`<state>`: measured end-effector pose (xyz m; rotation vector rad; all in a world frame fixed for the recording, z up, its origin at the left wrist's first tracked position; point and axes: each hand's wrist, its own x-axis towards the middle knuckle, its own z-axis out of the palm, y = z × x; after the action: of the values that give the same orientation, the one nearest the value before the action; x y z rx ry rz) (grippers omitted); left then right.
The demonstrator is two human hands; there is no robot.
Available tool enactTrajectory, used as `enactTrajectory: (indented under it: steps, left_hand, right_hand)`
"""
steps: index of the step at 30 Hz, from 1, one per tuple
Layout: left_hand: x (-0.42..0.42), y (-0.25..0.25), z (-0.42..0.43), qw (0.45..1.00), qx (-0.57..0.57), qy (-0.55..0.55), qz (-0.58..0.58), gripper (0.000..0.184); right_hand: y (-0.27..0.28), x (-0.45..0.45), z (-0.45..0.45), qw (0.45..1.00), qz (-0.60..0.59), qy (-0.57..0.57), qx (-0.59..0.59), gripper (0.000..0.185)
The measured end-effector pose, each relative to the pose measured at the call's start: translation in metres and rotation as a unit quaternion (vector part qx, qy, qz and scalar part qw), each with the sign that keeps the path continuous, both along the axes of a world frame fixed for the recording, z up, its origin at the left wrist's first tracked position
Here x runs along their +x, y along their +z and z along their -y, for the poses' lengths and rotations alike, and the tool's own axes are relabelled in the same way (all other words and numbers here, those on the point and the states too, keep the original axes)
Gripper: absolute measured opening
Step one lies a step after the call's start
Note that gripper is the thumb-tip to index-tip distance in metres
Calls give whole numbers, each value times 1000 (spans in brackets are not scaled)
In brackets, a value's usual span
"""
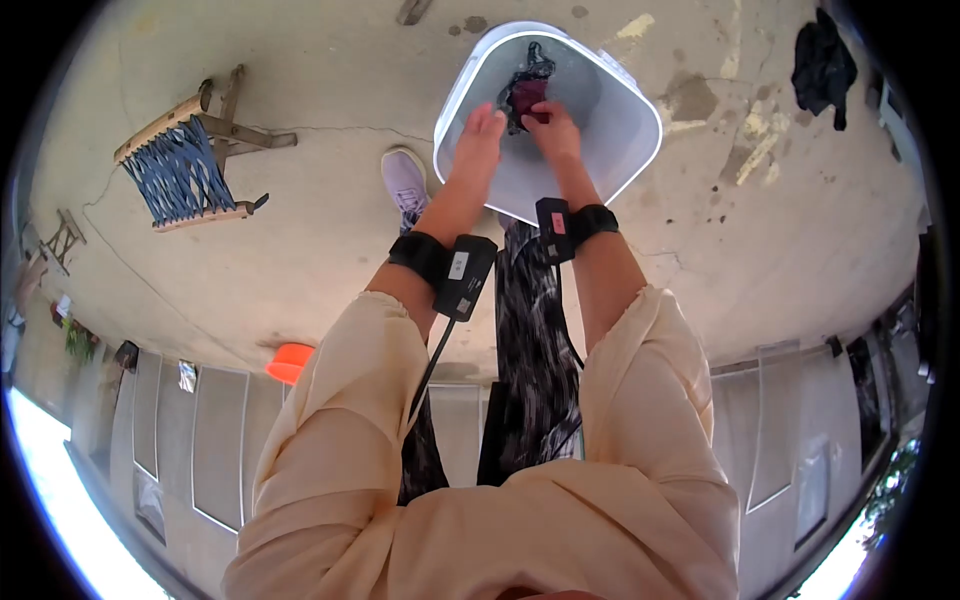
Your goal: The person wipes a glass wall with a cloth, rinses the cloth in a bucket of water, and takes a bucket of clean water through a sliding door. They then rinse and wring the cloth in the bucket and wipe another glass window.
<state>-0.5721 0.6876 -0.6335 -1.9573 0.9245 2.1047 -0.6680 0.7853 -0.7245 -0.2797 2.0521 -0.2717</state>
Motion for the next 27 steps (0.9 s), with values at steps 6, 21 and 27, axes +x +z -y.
enactTrajectory:
  steps: [6,21,27]
  left_hand:
    - [-2,-46,-10,937,213,195,-195,40]
    - [-21,-45,-1,992,57,105,-33,38]
    - [-21,-48,9,996,38,-50,69,63]
  right_hand:
    - [133,23,14,925,9,-277,-261,39]
    - [-1,-22,30,990,-132,-19,-48,33]
    - [-23,-14,21,939,-306,83,-136,26]
